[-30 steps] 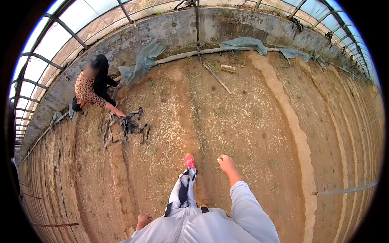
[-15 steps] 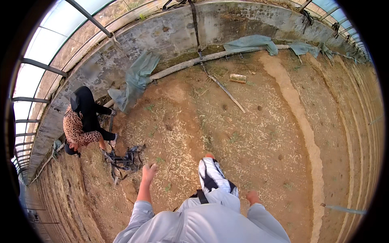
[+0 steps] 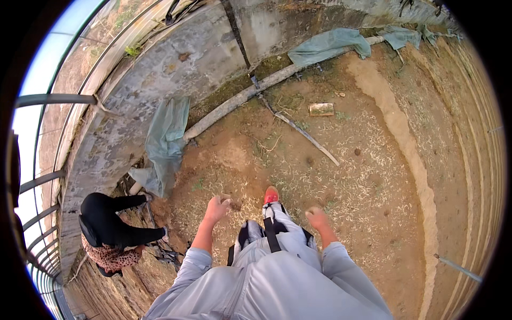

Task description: The person repairs a section of irrigation pipe by wrapping it with black tape, then walks through a greenhouse to lay out a long strip of black material along a row. The person returns to the pipe and continues wrapping the taped section.

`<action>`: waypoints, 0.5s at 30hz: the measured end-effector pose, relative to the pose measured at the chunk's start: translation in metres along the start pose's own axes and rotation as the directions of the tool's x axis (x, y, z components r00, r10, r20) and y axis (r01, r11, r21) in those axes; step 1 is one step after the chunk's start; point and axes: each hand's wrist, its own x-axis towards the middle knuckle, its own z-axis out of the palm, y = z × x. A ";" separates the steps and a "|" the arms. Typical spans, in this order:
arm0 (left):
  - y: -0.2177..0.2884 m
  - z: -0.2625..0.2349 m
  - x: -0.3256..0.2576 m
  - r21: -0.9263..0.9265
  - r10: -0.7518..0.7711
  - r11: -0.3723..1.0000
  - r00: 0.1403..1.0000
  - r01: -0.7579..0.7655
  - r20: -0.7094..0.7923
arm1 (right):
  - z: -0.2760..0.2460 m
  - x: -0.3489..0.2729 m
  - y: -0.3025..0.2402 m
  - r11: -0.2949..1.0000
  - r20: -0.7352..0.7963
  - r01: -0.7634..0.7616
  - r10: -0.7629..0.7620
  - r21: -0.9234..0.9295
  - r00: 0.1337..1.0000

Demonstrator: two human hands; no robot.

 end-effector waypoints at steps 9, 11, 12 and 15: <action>0.014 -0.121 0.198 -0.056 -0.003 0.998 0.997 0.008 0.074 | -0.060 0.142 -0.237 0.814 -0.162 0.135 -0.051 0.565 0.985; 0.043 -0.143 0.257 0.012 0.023 1.000 0.991 -0.025 0.134 | -0.066 0.164 -0.240 0.797 -0.158 -0.007 0.128 0.604 0.979; 0.068 -0.151 0.285 0.082 0.041 0.995 0.983 -0.056 0.180 | -0.057 0.175 -0.230 0.785 -0.208 -0.017 0.185 0.620 0.960; 0.099 -0.190 0.394 0.231 0.088 0.960 0.953 -0.159 0.290 | -0.021 0.209 -0.205 0.700 -0.194 -0.166 0.404 0.695 0.894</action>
